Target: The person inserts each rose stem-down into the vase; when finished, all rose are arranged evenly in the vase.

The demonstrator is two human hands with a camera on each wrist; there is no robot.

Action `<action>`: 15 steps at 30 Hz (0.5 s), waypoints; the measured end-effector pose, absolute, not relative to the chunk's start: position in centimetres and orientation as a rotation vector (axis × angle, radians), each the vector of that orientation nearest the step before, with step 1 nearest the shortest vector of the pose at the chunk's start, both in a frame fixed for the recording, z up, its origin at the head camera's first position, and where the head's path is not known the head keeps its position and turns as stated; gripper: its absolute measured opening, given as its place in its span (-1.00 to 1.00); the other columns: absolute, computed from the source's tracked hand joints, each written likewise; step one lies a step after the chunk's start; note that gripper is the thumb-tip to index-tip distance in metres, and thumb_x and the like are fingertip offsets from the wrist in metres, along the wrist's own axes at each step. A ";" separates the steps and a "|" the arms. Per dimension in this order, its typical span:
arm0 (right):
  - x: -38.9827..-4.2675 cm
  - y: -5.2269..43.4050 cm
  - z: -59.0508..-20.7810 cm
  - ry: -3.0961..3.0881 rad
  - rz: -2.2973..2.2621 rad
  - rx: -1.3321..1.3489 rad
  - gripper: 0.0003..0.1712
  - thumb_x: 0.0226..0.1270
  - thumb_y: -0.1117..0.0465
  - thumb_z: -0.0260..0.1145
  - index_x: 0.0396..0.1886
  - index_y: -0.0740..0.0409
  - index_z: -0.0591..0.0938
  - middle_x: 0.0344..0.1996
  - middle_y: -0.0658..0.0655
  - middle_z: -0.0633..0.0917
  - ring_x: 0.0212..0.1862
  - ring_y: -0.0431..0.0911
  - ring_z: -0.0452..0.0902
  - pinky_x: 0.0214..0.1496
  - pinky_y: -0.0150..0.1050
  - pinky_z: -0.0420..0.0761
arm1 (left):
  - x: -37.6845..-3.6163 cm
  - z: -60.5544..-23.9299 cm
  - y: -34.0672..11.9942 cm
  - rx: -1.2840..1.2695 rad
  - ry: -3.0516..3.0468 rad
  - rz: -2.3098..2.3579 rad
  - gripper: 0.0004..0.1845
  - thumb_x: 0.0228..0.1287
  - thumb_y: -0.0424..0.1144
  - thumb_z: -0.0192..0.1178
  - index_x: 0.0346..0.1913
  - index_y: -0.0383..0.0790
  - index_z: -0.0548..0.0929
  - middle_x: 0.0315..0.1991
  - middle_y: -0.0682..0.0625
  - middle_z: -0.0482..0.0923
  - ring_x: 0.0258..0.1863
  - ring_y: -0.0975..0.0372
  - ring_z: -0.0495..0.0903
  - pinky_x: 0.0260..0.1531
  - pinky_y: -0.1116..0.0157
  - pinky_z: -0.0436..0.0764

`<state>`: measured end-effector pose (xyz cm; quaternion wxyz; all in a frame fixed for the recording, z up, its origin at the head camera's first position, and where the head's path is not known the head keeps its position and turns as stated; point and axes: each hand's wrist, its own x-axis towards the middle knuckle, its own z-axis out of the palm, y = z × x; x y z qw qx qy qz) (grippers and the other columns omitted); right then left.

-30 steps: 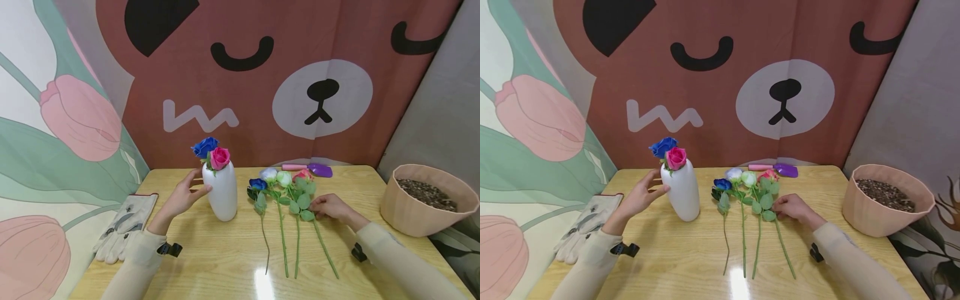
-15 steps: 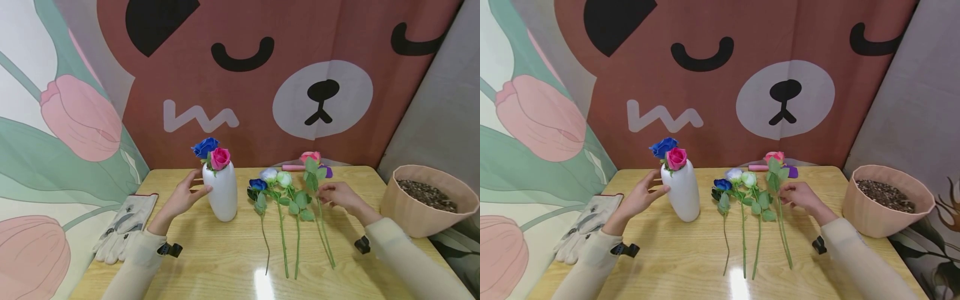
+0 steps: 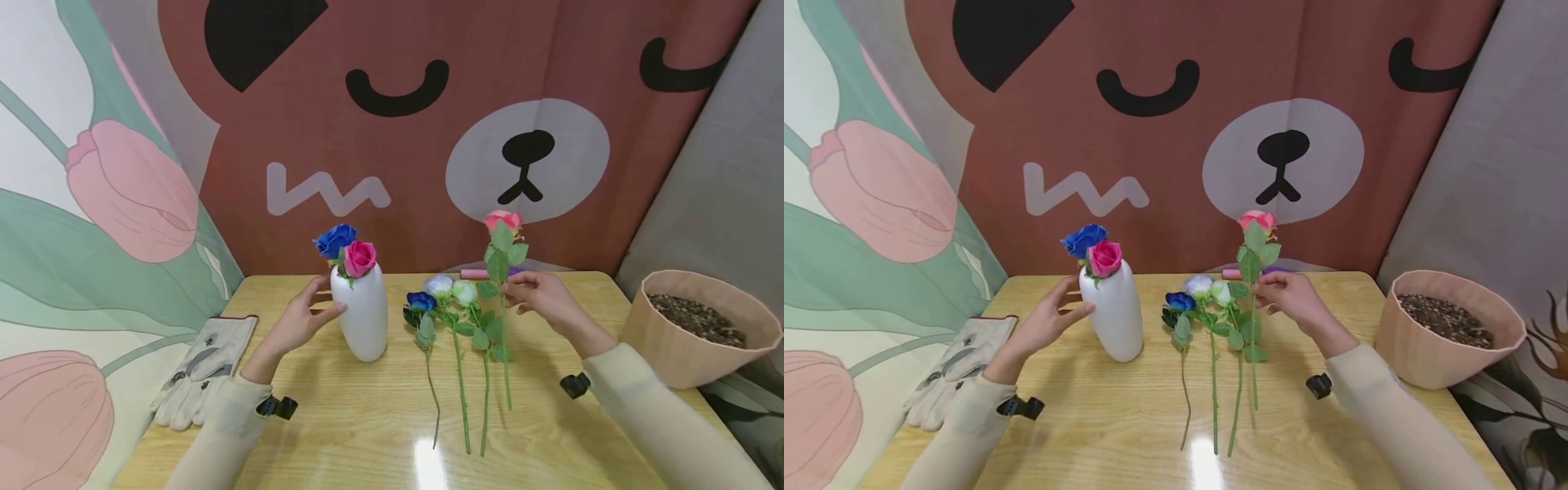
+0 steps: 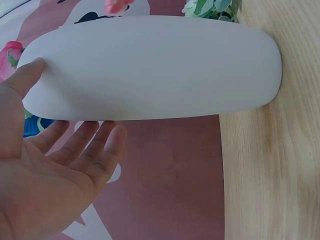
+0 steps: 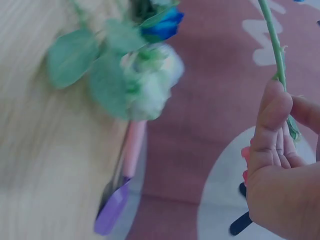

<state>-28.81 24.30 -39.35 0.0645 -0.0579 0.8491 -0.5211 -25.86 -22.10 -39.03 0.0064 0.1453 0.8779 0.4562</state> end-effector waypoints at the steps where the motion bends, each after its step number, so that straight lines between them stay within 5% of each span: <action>1: -28.8 23.9 -39.0 2.564 -1.586 -0.182 -0.43 0.49 -0.08 0.22 0.18 0.31 0.51 -0.06 0.21 0.68 -0.19 -0.15 0.69 -0.17 -0.21 0.72 | -25.9 -39.0 -22.1 0.454 2.748 1.429 -0.20 0.32 0.21 0.23 0.52 0.06 0.21 0.47 -0.06 0.29 0.35 -0.09 0.45 0.15 -0.08 0.62; 9: -29.1 21.1 -36.8 2.530 -1.754 -0.222 -0.50 0.47 -0.03 0.25 0.10 0.32 0.55 -0.13 0.11 0.73 -0.21 -0.15 0.70 -0.14 -0.23 0.74 | -26.0 -39.1 -22.2 0.459 2.755 1.429 -0.20 0.32 0.21 0.23 0.51 0.06 0.21 0.47 -0.05 0.29 0.35 -0.09 0.45 0.14 -0.09 0.62; 15: -29.3 19.6 -35.8 2.407 -1.985 -0.212 -0.56 0.45 0.05 0.29 0.03 0.36 0.53 -0.37 -0.12 0.76 -0.29 -0.23 0.72 -0.18 -0.31 0.74 | -26.0 -39.2 -22.2 0.462 2.757 1.426 -0.20 0.32 0.22 0.23 0.51 0.06 0.21 0.47 -0.06 0.29 0.35 -0.11 0.44 0.14 -0.09 0.62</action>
